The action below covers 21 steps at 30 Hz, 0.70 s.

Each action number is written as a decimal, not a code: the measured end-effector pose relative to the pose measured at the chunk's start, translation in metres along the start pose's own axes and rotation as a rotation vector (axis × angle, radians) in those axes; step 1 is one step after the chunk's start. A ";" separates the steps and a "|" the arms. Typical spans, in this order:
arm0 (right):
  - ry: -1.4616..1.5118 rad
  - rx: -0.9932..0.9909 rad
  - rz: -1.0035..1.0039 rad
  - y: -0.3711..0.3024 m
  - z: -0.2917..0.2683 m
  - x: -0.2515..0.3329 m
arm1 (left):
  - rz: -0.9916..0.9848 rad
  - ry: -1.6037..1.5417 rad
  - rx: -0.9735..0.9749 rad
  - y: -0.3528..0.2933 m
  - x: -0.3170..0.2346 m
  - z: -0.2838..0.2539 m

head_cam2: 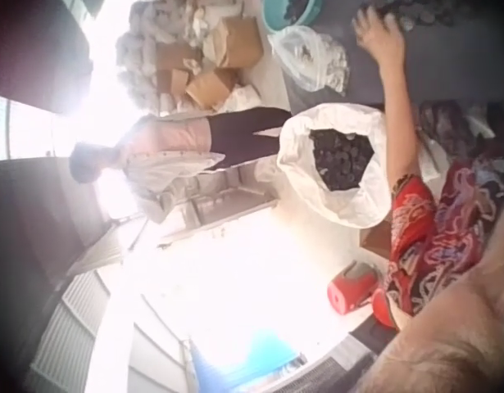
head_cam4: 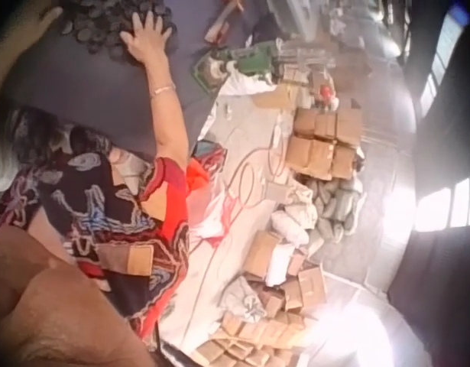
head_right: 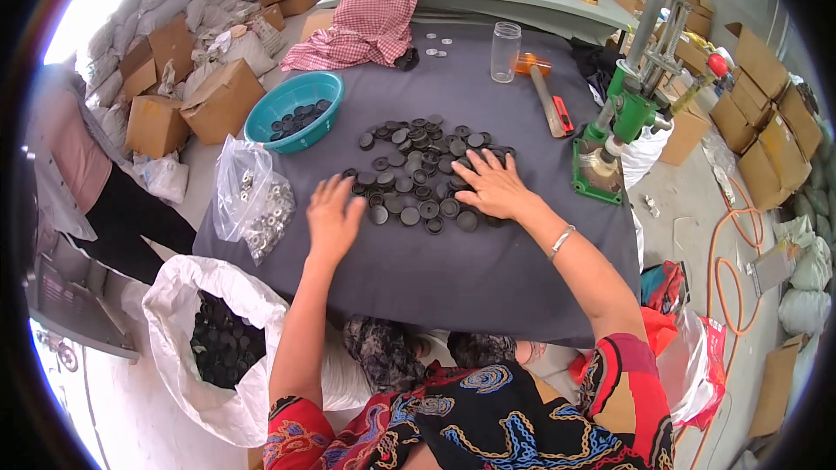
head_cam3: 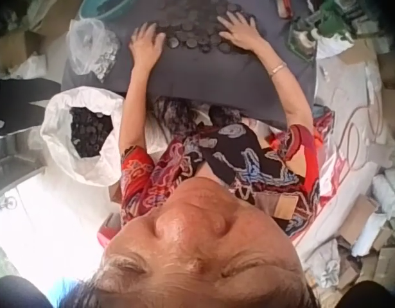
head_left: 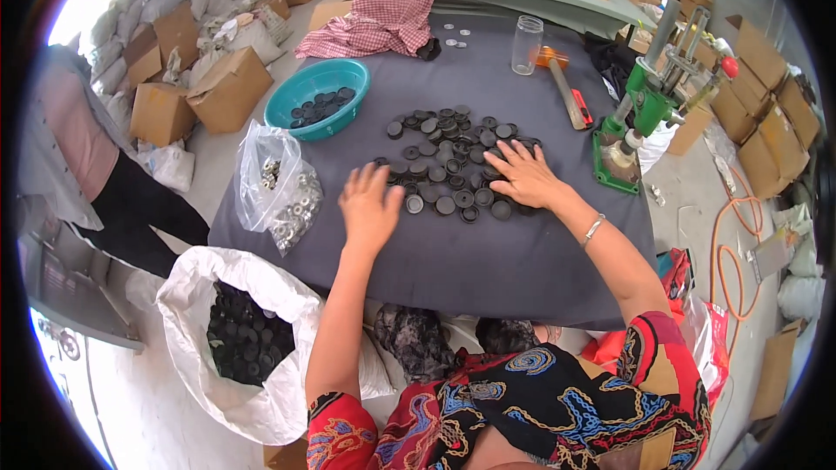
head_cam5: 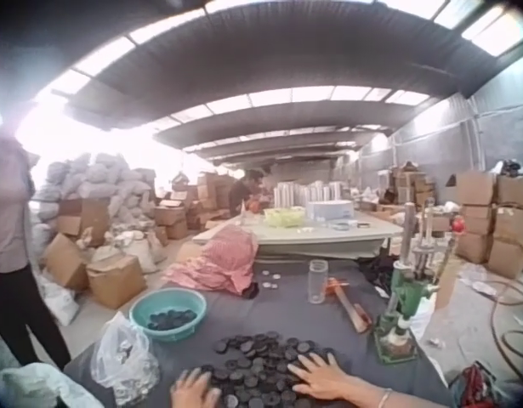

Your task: The person removes black rubber pieces from a bag, places them onto a table, and spreads and arranges them flat across the surface by hand.

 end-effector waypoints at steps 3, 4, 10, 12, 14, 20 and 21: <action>0.035 -0.027 0.013 -0.007 0.000 0.002 | -0.228 0.095 -0.072 -0.040 0.040 -0.028; 0.013 -0.107 -0.012 -0.006 -0.006 0.008 | -0.352 0.151 -0.057 -0.055 0.051 -0.034; 0.347 -0.372 -0.379 0.020 -0.047 0.120 | -0.384 0.208 -0.020 -0.101 0.046 -0.041; 0.403 -0.328 -0.405 0.043 -0.039 0.156 | -0.351 0.225 -0.092 -0.105 0.042 -0.043; 0.323 -0.247 -0.324 0.067 -0.023 0.185 | -0.370 0.239 -0.090 -0.102 0.034 -0.045; 0.010 -0.127 -0.098 0.107 0.019 0.215 | -0.371 0.212 -0.153 -0.104 0.028 -0.047; -0.033 -0.164 -0.109 0.107 0.017 0.219 | -0.363 0.209 -0.155 -0.103 0.028 -0.047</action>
Point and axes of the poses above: each hand's wrist, its own y-axis towards the middle knuckle, its own z-axis out of the palm, x = y × z, the point moved 9 cm from there along y, towards the middle knuckle, and after that the axes turned 13 degrees about z, right-handed, at the moved point
